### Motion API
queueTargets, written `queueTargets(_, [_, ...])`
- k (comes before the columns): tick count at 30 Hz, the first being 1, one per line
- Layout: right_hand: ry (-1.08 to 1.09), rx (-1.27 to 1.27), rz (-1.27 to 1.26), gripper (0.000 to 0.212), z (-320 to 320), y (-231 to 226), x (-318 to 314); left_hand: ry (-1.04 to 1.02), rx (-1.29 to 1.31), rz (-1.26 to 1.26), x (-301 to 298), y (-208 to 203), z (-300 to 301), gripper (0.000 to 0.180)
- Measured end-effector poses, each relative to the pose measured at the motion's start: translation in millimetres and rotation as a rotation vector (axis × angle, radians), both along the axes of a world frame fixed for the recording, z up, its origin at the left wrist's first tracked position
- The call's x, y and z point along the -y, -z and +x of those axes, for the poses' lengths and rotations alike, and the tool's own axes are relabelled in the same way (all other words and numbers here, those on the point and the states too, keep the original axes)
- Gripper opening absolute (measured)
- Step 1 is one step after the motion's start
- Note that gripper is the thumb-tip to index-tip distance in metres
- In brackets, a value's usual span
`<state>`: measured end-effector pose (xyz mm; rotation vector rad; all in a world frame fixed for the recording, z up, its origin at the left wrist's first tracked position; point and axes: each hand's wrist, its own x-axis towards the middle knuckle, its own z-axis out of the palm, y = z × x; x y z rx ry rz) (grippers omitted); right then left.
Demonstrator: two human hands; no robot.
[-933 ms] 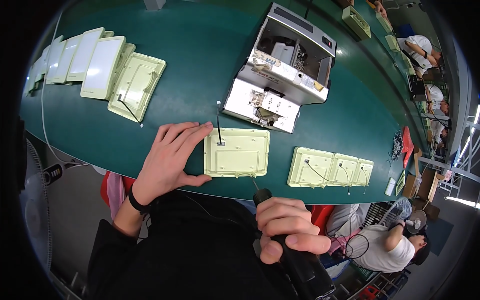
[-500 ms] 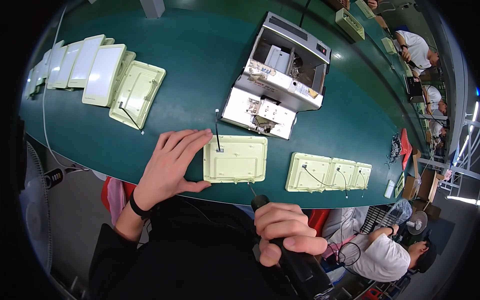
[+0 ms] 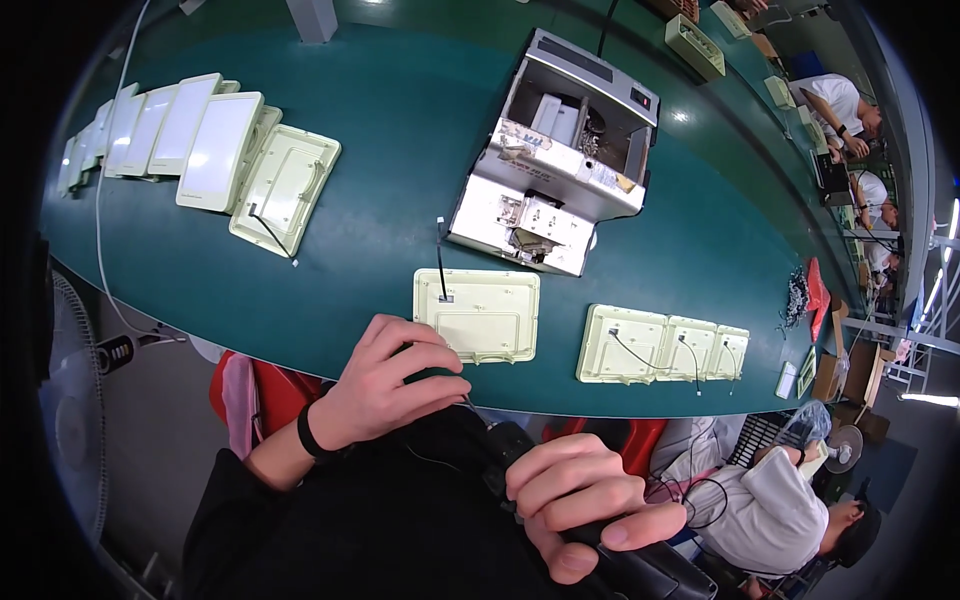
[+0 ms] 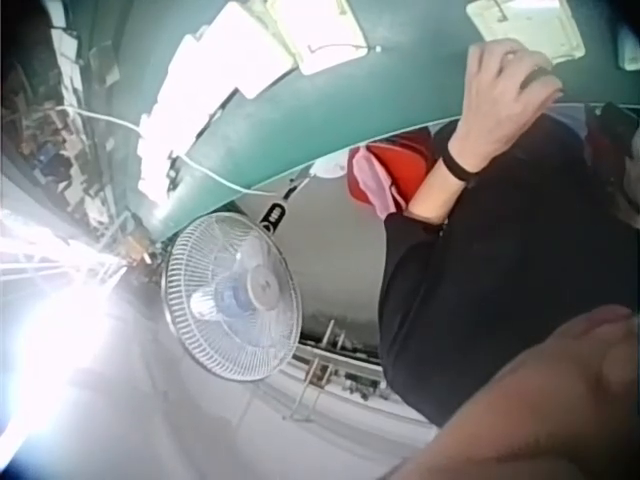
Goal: The person picks up a plastic housing and a white panel, fits them together, and places the assembly on the table. They then use an electric screwdriver to drive screws into the back of the housing before setting the completed unit aside.
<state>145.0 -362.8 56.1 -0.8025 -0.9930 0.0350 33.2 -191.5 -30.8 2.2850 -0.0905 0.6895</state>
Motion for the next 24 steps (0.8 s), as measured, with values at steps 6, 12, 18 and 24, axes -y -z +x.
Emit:
queueTargets(6, [-0.012, -0.020, -0.074, 0.034, -0.8, -3.2, -3.6, 0.050, -0.019, 0.042, 1.5, -4.6, 1.4, 0.026])
queueTargets(12, [0.069, 0.039, -0.150, 0.035, 4.6, 0.5, -2.0, 0.084, -0.090, -0.135, -4.6, -16.9, 8.5, 0.034])
queueTargets(18, [0.151, 0.073, -0.195, 0.034, 21.4, 17.6, 0.0, -0.070, -0.189, 0.057, -30.8, -4.5, 3.1, 0.039])
queueTargets(24, [0.167, 0.024, -0.299, 0.035, 21.8, 23.0, -3.3, -0.063, -0.248, 0.015, -33.9, -1.3, 0.1, 0.045])
